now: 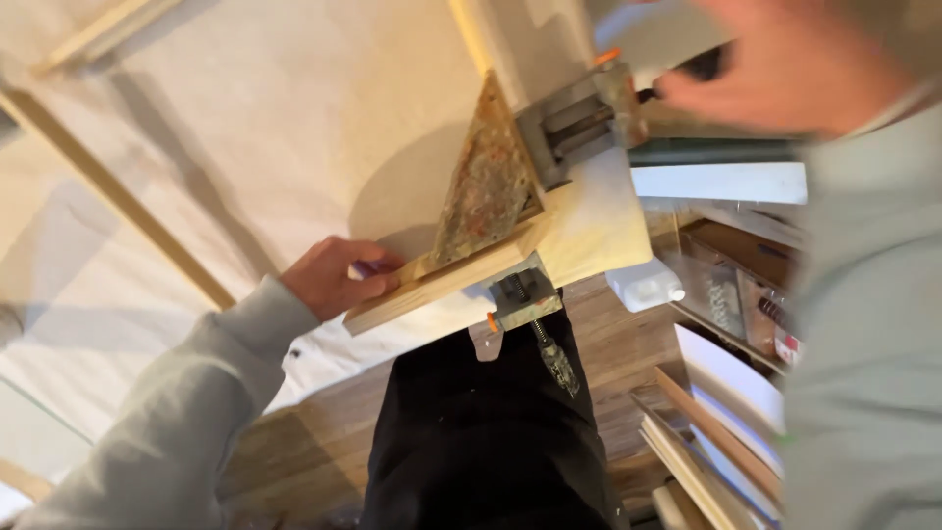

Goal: The person applies glue to the end of a wooden frame moulding piece, then fits the mitered pieces together to form a rectangular frame corner. They place the joined frame into a corner clamping vise and turn the vise handle to clamp the corner tight, adjusting the frame pieces as they work.

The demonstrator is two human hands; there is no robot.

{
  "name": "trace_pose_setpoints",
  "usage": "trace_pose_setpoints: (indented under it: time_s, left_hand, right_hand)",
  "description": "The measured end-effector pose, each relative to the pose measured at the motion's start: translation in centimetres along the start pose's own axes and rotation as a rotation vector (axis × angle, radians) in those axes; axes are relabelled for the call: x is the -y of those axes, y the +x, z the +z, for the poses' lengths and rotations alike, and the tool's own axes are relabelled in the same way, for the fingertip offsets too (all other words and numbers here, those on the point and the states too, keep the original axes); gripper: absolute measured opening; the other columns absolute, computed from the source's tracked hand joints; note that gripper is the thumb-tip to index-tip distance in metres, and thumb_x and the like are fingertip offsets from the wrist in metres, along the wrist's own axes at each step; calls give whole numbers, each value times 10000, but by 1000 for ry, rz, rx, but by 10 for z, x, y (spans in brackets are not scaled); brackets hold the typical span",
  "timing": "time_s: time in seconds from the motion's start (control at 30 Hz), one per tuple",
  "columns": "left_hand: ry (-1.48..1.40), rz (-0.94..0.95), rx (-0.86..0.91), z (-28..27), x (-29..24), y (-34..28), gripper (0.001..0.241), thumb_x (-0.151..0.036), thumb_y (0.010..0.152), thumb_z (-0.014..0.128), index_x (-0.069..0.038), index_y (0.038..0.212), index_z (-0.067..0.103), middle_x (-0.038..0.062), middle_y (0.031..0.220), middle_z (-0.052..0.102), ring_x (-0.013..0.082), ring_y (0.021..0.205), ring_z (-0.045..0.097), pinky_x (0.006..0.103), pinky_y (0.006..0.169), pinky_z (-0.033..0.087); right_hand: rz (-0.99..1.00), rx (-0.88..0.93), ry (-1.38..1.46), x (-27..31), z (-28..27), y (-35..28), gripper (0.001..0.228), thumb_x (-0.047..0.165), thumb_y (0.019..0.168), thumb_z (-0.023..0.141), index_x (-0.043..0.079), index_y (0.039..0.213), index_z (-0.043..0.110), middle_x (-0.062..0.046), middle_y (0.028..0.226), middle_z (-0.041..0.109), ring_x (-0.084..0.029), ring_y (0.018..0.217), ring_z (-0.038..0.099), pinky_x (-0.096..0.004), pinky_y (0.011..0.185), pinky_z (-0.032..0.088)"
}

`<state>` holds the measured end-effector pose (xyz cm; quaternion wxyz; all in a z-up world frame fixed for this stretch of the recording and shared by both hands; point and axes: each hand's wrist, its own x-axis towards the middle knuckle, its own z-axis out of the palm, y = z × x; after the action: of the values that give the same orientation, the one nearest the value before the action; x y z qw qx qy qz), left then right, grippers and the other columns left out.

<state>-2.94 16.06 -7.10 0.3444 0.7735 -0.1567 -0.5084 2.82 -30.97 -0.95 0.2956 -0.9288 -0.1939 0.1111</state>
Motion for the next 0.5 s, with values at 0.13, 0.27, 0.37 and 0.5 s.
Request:
trace_pose_setpoints:
  time_s: [0.13, 0.27, 0.37, 0.5]
  left_hand:
    - [-21, -65, 20, 0, -4, -5, 328, -238, 879, 703, -74, 1157, 761, 121, 953, 805, 211, 896, 754, 354, 849, 585]
    - [-60, -86, 1, 1, -8, -3, 318, -239, 860, 712, -81, 1128, 780, 107, 962, 813, 213, 879, 768, 353, 832, 599]
    - [-33, -121, 5, 2, -7, -2, 310, -251, 865, 717, -88, 1121, 782, 92, 981, 806, 218, 878, 774, 358, 836, 598]
    - [-17, -167, -11, 2, -8, -4, 328, -275, 871, 721, -103, 1146, 772, 86, 984, 807, 220, 900, 772, 364, 851, 600]
  right_hand:
    - [40, 390, -306, -129, 33, -20, 636, 407, 755, 854, 43, 1253, 699, -176, 1099, 709, -268, 816, 693, -364, 660, 570]
    - [281, 831, -450, -79, 29, 28, 485, 454, 842, 829, 61, 1116, 755, -99, 871, 741, -226, 728, 718, -319, 685, 617]
    - [275, 855, -400, -94, 44, 26, 489, 486, 815, 823, 78, 1083, 821, -116, 763, 744, -263, 665, 675, -396, 658, 596]
    - [165, 712, -566, -128, 60, 3, 466, 455, 823, 783, 120, 1147, 791, -89, 669, 725, -214, 476, 660, -363, 549, 578]
